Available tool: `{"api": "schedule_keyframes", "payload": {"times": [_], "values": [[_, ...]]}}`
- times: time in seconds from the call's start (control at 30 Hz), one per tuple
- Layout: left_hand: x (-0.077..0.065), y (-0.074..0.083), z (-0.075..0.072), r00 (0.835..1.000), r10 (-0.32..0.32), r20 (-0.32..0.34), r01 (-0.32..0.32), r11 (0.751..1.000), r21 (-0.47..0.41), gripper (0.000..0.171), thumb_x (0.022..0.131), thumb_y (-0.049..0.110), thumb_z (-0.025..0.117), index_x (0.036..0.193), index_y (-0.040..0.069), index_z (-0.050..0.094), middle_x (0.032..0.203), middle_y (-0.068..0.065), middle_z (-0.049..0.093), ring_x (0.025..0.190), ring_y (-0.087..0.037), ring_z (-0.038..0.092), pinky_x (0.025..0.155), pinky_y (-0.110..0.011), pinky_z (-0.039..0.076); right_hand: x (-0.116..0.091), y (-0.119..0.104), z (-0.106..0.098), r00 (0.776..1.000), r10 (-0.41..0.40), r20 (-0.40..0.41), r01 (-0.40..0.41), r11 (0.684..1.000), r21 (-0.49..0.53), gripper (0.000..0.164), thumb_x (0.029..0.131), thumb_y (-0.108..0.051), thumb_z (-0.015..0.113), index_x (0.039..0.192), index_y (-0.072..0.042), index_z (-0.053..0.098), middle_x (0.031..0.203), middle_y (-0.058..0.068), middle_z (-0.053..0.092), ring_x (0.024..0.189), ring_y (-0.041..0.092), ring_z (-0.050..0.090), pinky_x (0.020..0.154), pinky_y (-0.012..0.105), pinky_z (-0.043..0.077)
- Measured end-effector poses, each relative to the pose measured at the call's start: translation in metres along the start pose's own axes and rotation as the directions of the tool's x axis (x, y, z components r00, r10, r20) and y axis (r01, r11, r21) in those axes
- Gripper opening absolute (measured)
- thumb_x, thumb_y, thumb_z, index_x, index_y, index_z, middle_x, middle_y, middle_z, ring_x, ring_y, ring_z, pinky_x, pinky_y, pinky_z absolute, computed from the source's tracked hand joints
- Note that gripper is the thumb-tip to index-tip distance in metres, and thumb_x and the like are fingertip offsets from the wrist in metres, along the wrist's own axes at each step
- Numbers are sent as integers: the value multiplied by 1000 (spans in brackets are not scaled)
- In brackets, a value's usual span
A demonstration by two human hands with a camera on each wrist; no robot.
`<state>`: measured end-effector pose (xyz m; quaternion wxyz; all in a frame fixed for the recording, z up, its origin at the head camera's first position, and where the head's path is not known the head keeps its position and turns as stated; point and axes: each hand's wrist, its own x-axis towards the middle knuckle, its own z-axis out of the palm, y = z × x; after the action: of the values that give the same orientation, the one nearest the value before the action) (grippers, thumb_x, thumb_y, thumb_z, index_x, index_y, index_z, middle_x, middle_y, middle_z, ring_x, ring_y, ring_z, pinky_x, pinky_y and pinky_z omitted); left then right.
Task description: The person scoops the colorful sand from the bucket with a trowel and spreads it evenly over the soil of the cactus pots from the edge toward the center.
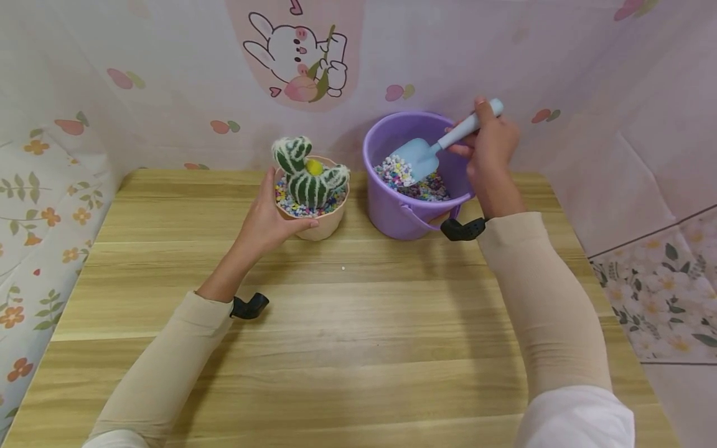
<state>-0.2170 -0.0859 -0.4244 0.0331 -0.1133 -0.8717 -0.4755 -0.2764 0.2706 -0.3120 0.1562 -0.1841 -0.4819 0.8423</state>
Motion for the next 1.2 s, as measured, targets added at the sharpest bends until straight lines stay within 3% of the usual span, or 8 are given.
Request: {"api": "schedule_keyframes", "payload": {"times": [0.17,0.27,0.37,0.4,0.6,0.77,0.97,1.2], "values": [[-1,2,-1,1000,-11,-3,11,1000,8,125,65,48,88,155,16,8,158,-11,22,142,-31,28,112,-52,30,1,-7,-1,997,41,-63,-39,998,42,25,89,-22,72,103,-4,61,68,18,68,67,34,72,46,44,54],[-2,3,0,1000,-25,-8,25,1000,16,126,65,49,87,156,15,7,158,-11,21,142,-31,28,112,-52,31,1,-9,-1,995,46,-90,-40,997,66,42,89,-23,72,127,-19,53,72,17,69,71,34,72,51,45,56],[-2,4,1,1000,-13,-29,13,1000,16,124,64,47,88,155,15,11,156,-11,25,141,-30,31,111,-51,32,-1,-10,-2,994,45,-99,-34,994,103,52,90,-22,71,135,-27,45,74,17,69,74,35,72,56,45,56],[-3,4,2,999,-3,-40,4,1000,12,122,63,46,89,154,15,13,154,-11,28,140,-29,33,110,-50,33,-1,-11,-2,994,42,-98,-30,993,115,51,90,-22,71,134,-28,45,74,17,68,73,35,72,57,45,56],[-4,4,4,997,14,-73,-15,1000,-11,119,62,45,90,151,16,18,146,-8,34,133,-27,40,106,-50,38,-7,-15,-1,993,70,-100,-51,981,185,23,91,-21,70,107,-10,58,72,17,66,71,36,72,62,47,57],[1,2,-3,1000,-8,14,8,1000,-2,132,61,54,88,156,19,3,156,-10,16,138,-32,32,109,-54,34,-11,-17,-2,989,105,-99,-82,974,211,22,91,-21,70,107,-10,59,75,17,65,74,36,72,65,48,57],[12,-10,-13,991,74,110,-68,996,-58,134,61,46,90,156,26,-3,159,-6,12,143,-29,25,112,-54,28,-18,-18,-3,985,147,-90,-122,964,236,24,90,-21,71,109,-12,59,75,17,64,70,37,71,64,50,56],[10,-15,-9,995,46,83,-38,995,-97,134,59,48,91,157,24,3,159,-3,18,142,-27,27,113,-52,27,-24,-11,-1,984,165,-70,-143,959,243,21,89,-17,72,105,-10,61,69,19,62,69,39,71,57,52,55]]}}
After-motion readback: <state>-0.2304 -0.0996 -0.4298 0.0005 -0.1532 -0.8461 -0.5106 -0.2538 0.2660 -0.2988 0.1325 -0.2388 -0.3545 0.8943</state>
